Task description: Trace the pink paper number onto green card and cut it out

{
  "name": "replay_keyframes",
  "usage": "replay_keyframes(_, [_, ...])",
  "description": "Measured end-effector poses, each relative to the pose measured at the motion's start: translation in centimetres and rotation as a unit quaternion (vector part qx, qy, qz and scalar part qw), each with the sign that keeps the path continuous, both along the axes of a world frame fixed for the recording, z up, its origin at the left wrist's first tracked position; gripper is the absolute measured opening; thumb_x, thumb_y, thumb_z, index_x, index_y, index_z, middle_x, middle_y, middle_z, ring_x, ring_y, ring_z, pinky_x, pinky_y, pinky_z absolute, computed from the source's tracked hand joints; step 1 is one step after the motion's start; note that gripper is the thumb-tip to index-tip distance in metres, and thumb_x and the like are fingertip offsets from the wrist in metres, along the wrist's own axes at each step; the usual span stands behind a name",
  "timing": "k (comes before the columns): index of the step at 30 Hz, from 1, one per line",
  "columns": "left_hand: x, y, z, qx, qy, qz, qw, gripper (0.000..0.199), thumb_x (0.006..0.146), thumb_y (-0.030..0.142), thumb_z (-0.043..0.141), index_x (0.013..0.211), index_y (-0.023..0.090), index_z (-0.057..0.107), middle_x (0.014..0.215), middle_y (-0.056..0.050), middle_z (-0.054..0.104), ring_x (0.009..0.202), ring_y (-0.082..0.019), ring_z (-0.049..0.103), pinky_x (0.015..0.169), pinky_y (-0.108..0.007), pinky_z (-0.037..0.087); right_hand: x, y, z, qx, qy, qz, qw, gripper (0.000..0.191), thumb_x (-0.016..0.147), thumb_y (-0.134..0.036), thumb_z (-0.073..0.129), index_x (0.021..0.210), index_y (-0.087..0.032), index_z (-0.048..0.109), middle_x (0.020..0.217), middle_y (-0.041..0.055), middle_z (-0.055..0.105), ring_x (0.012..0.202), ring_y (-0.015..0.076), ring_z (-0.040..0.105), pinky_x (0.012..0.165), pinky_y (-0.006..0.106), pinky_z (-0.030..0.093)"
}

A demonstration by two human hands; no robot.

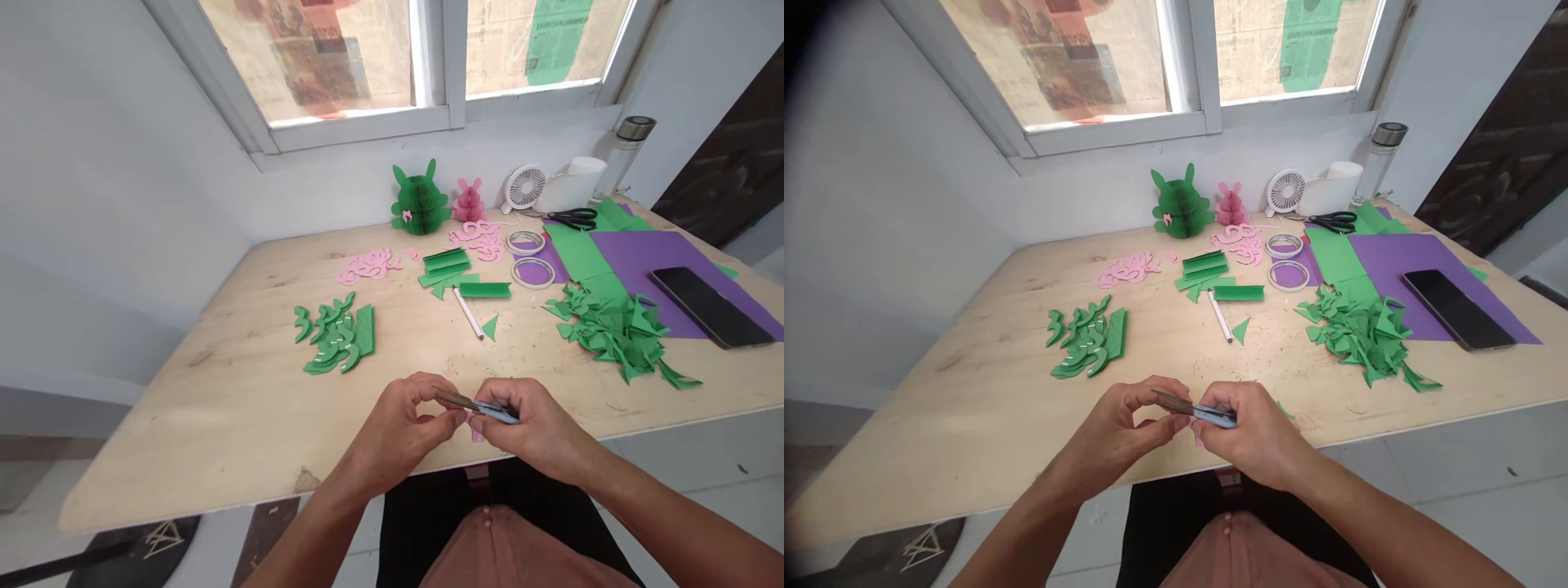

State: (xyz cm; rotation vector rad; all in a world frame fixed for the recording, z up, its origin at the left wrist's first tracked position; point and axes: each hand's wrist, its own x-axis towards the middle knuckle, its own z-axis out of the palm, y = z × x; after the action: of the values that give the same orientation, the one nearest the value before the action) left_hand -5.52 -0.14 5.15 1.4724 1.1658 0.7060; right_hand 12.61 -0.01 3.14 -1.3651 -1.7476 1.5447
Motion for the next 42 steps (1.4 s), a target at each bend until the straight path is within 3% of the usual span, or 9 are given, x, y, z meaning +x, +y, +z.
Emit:
replay_keyframes(5, [-0.4,0.2,-0.7,-0.006,-0.048,0.044,0.998,0.013,0.073,0.022,0.064,0.062,0.017,0.069,0.073,-0.004,0.066,0.073,-0.016,0.057,0.064,-0.025,0.044,0.0,0.4,0.0,0.011,0.068,-0.036,0.997,0.022,0.080,-0.036,0.061,0.071,-0.016,0.061,0.060,-0.0037,0.046,0.056,0.0094,0.037,0.051,0.023,0.027])
replay_keyframes(10, [-0.7,-0.3,-1.3,-0.074,-0.099,0.157,0.980,0.016,0.072,0.030,0.067,0.066,0.016,0.070,0.061,-0.003,0.062,0.055,-0.011,0.046,0.052,-0.022,0.035,0.7,-0.7,-1.7,-0.019,0.163,-0.138,0.977,0.040,0.086,-0.053,0.050,0.082,-0.016,0.063,0.053,-0.0074,0.025,0.049,0.0089,0.020,0.045,0.024,0.015])
replay_keyframes(16, [-0.1,-1.2,-2.6,-0.124,-0.204,0.244,0.940,0.018,0.070,0.032,0.071,0.066,0.014,0.067,0.067,-0.005,0.065,0.059,-0.011,0.049,0.050,-0.021,0.030,-0.1,-2.6,-3.6,-0.087,0.192,-0.169,0.963,0.044,0.082,-0.058,0.055,0.077,-0.015,0.064,0.050,-0.0085,0.019,0.048,0.0086,0.015,0.045,0.025,0.011])
replay_keyframes(21, [0.5,-1.5,-2.9,-0.140,-0.245,0.266,0.922,0.017,0.069,0.030,0.072,0.066,0.014,0.067,0.069,-0.005,0.065,0.073,-0.017,0.058,0.056,-0.021,0.036,-0.7,-3.3,-3.7,-0.119,0.217,-0.168,0.954,0.044,0.081,-0.057,0.056,0.077,-0.015,0.065,0.051,-0.0084,0.019,0.048,0.0084,0.014,0.045,0.025,0.009])
replay_keyframes(27, [0.8,-1.8,-3.0,-0.140,-0.256,0.273,0.917,0.016,0.071,0.029,0.070,0.066,0.015,0.067,0.068,-0.003,0.065,0.068,-0.013,0.055,0.057,-0.020,0.035,-1.0,-3.3,-3.3,-0.102,0.251,-0.217,0.938,0.039,0.081,-0.054,0.058,0.081,-0.016,0.064,0.052,-0.0083,0.024,0.048,0.0076,0.015,0.044,0.023,0.012])
replay_keyframes(31, [1.3,-2.0,-3.3,-0.136,-0.257,0.271,0.917,0.015,0.073,0.030,0.069,0.067,0.015,0.067,0.058,0.000,0.059,0.061,-0.011,0.050,0.055,-0.020,0.031,-1.5,-2.8,-2.7,-0.067,0.215,-0.227,0.948,0.033,0.073,-0.046,0.070,0.089,-0.018,0.065,0.066,-0.0021,0.051,0.056,0.0098,0.037,0.050,0.022,0.029])
replay_keyframes(33, [1.6,-2.1,-3.4,-0.132,-0.250,0.277,0.919,0.016,0.072,0.030,0.070,0.066,0.016,0.067,0.053,0.002,0.055,0.056,-0.009,0.045,0.052,-0.020,0.029,-1.7,-2.5,-2.5,-0.047,0.186,-0.223,0.956,0.028,0.073,-0.043,0.070,0.087,-0.019,0.065,0.071,-0.0001,0.056,0.062,0.0128,0.044,0.054,0.024,0.033])
replay_keyframes(37, [2.0,-2.2,-3.3,-0.117,-0.233,0.283,0.923,0.017,0.070,0.031,0.070,0.063,0.015,0.067,0.049,0.003,0.053,0.050,-0.008,0.039,0.049,-0.021,0.025,-2.0,-2.0,-2.2,-0.013,0.158,-0.217,0.963,0.023,0.077,-0.041,0.066,0.076,-0.018,0.064,0.066,-0.0006,0.054,0.063,0.0137,0.043,0.055,0.025,0.032])
replay_keyframes(42, [2.2,-2.2,-3.1,-0.124,-0.239,0.284,0.920,0.017,0.065,0.031,0.072,0.061,0.016,0.067,0.053,0.001,0.058,0.051,-0.009,0.044,0.049,-0.022,0.027,-2.0,-1.8,-2.4,-0.024,0.151,-0.217,0.964,0.024,0.077,-0.040,0.065,0.069,-0.018,0.061,0.059,-0.0033,0.045,0.054,0.0106,0.034,0.050,0.024,0.025])
